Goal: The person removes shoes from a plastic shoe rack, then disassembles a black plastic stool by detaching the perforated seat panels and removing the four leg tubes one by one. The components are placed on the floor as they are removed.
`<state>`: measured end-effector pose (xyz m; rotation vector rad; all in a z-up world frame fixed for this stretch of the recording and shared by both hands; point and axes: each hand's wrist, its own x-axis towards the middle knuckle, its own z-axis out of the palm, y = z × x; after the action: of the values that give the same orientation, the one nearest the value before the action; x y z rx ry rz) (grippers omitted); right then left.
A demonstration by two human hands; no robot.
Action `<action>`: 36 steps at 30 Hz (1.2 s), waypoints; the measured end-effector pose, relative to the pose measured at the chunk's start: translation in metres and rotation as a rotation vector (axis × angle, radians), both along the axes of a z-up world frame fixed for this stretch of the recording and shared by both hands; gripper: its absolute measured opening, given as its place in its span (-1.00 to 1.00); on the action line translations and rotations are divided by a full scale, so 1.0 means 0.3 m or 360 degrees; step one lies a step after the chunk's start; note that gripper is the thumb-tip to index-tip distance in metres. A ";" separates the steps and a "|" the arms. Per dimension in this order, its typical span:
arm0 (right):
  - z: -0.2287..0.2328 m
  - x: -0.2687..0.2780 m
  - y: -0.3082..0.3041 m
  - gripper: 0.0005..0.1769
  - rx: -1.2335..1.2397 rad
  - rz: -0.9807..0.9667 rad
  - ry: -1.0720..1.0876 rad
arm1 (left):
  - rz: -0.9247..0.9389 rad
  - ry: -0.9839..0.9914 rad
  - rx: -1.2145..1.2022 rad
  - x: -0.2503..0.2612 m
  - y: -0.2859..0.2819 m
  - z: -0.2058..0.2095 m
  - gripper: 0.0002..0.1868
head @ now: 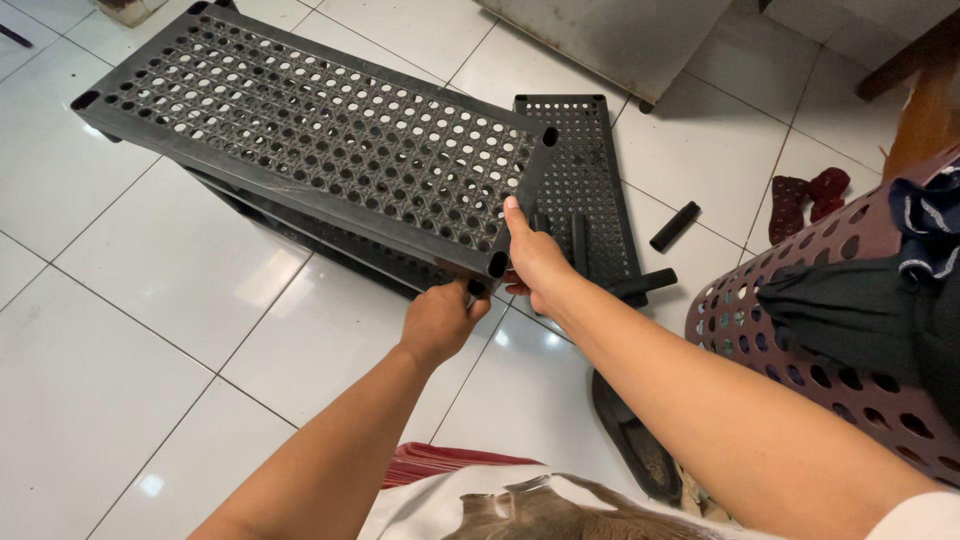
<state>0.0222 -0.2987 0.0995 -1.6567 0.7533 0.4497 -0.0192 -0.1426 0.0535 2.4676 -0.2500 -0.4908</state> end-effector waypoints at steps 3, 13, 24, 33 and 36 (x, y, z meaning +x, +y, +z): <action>-0.005 -0.019 -0.004 -0.14 -0.0061 -0.0019 -0.0049 | 0.0041 -0.0009 -0.0052 0.005 0.021 -0.007 -0.60; -0.040 0.050 -0.122 -0.17 0.0115 -0.0120 0.0044 | -0.0135 -0.0155 0.0009 -0.057 0.152 0.032 -0.60; -0.055 0.264 -0.251 -0.57 0.0634 -0.0104 -0.0350 | 0.0116 -0.0628 -0.0161 -0.081 0.253 0.202 -0.55; -0.038 0.048 -0.175 -0.45 0.0208 0.0305 -0.0226 | -0.0374 -0.1542 -0.0281 0.179 -0.011 0.295 -0.55; -0.017 -0.010 -0.145 -0.38 -0.0027 0.0566 -0.0181 | -0.0733 -0.1255 0.0223 0.259 -0.137 0.278 -0.38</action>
<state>0.0194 -0.3423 0.0945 -1.8226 0.3785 0.5934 0.0585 -0.1837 0.1368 2.6227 -1.1432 0.3332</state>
